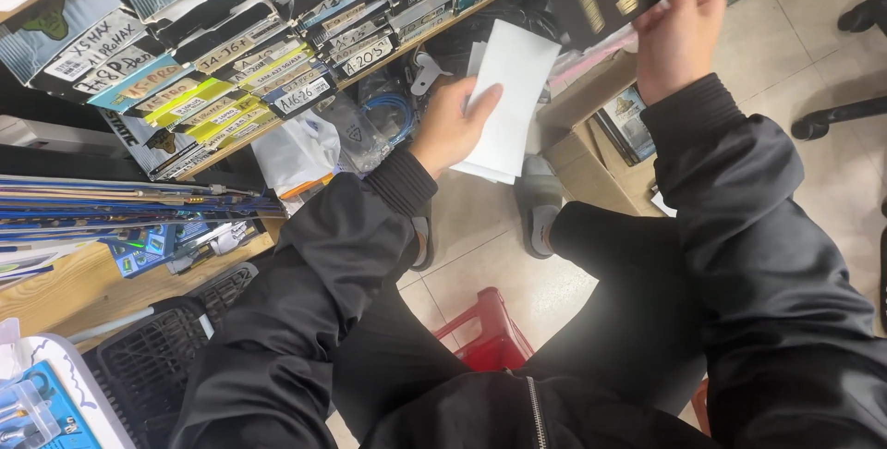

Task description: The person repeatedly takes small white paper sleeves and black 'Super X Glass' screen protector packages, inserts the packages into the sleeves, and places the assembled units into a cardboard box. The process is repeated multiple times with consistent handling.

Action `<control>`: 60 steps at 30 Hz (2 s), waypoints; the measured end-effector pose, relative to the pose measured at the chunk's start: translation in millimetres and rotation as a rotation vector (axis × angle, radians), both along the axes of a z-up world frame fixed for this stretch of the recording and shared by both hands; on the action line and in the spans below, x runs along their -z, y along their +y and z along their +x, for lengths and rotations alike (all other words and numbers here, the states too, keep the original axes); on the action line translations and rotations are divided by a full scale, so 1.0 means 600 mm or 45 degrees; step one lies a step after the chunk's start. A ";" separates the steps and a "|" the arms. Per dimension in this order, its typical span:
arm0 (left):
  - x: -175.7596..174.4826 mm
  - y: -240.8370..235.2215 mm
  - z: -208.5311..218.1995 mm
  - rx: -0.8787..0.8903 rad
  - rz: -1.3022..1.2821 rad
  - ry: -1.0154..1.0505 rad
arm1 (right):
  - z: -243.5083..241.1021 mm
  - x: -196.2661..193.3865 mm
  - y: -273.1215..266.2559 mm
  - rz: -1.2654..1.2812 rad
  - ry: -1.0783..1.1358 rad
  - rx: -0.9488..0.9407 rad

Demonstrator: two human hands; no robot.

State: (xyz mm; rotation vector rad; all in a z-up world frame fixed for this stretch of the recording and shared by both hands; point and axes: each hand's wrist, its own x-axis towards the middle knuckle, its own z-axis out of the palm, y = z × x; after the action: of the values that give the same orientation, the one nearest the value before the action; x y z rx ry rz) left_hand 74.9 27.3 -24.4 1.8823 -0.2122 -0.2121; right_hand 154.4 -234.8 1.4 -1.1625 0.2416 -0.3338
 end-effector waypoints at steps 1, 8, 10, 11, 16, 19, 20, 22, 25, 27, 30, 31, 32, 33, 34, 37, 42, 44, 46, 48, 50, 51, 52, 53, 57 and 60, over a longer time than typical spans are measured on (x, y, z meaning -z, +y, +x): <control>0.003 0.001 0.001 -0.021 -0.032 0.027 | -0.003 0.004 0.004 -0.300 0.081 -0.134; -0.048 -0.003 -0.008 -0.073 -0.117 0.207 | -0.030 -0.001 0.037 -0.690 0.014 -0.472; -0.052 -0.002 -0.010 -0.040 -0.100 0.219 | -0.028 0.004 0.035 -0.713 -0.032 -0.476; -0.054 -0.003 -0.009 -0.005 -0.086 0.231 | -0.028 0.007 0.032 -0.739 -0.077 -0.479; -0.049 -0.007 -0.011 -0.078 -0.153 0.189 | -0.051 -0.026 0.047 -1.176 -0.393 -0.459; -0.053 -0.005 -0.010 -0.174 -0.172 0.175 | -0.066 -0.051 0.057 -1.433 -0.410 -0.551; -0.056 -0.005 -0.011 -0.232 -0.175 0.186 | -0.073 -0.063 0.062 -1.442 -0.380 -0.713; -0.050 -0.003 -0.009 -0.253 -0.196 0.128 | -0.076 -0.070 0.072 -1.476 -0.372 -0.805; -0.045 -0.002 -0.008 -0.300 -0.232 0.073 | -0.085 -0.084 0.083 -1.492 -0.333 -1.056; -0.050 0.004 -0.006 -0.322 -0.246 0.068 | -0.095 -0.094 0.088 -1.473 -0.308 -1.206; -0.059 0.015 -0.005 -0.219 -0.297 0.168 | -0.105 -0.103 0.090 -1.321 -0.200 -1.320; -0.058 0.014 -0.006 -0.210 -0.285 0.157 | -0.101 -0.103 0.087 -1.290 -0.179 -1.334; -0.057 0.013 -0.006 -0.201 -0.273 0.146 | -0.097 -0.103 0.084 -1.259 -0.158 -1.348; -0.048 0.012 -0.004 -0.200 -0.274 0.148 | -0.093 -0.102 0.079 -1.258 -0.155 -1.348; -0.040 0.011 -0.002 -0.191 -0.279 0.142 | -0.088 -0.102 0.073 -1.208 -0.122 -1.368; -0.047 0.001 -0.005 -0.206 -0.271 0.127 | -0.075 -0.096 0.059 -1.093 -0.034 -1.327; -0.052 -0.003 -0.008 -0.164 -0.198 0.083 | -0.061 -0.074 0.048 -0.773 0.047 -1.058; -0.054 -0.003 -0.010 -0.125 -0.177 0.110 | -0.053 -0.063 0.042 -0.500 0.090 -0.909; -0.047 -0.003 -0.010 -0.098 -0.133 0.095 | -0.056 -0.073 0.045 -0.466 0.133 -0.815; -0.041 -0.003 -0.009 -0.072 -0.091 0.080 | -0.056 -0.073 0.046 -0.433 0.172 -0.721; -0.037 -0.004 -0.009 -0.036 -0.122 0.008 | -0.055 -0.062 0.044 -0.556 0.095 -0.702; -0.037 -0.004 -0.009 -0.037 -0.122 0.008 | -0.054 -0.055 0.041 -0.556 0.095 -0.702; -0.038 -0.004 -0.009 -0.039 -0.134 0.019 | -0.053 -0.048 0.037 -0.642 0.055 -0.689; -0.038 -0.004 -0.009 -0.041 -0.146 0.030 | -0.052 -0.040 0.034 -0.729 0.014 -0.674; -0.048 -0.005 -0.011 -0.082 -0.158 0.139 | -0.061 -0.052 0.036 -1.108 -0.178 -0.646; -0.049 -0.006 -0.011 -0.086 -0.191 0.120 | -0.069 -0.070 0.043 -1.193 -0.106 -0.681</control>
State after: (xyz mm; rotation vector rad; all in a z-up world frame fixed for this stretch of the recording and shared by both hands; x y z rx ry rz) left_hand 68.2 24.0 5.0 1.7230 -0.0969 -0.2318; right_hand 112.9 -209.0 43.4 -2.0645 -0.3475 0.0033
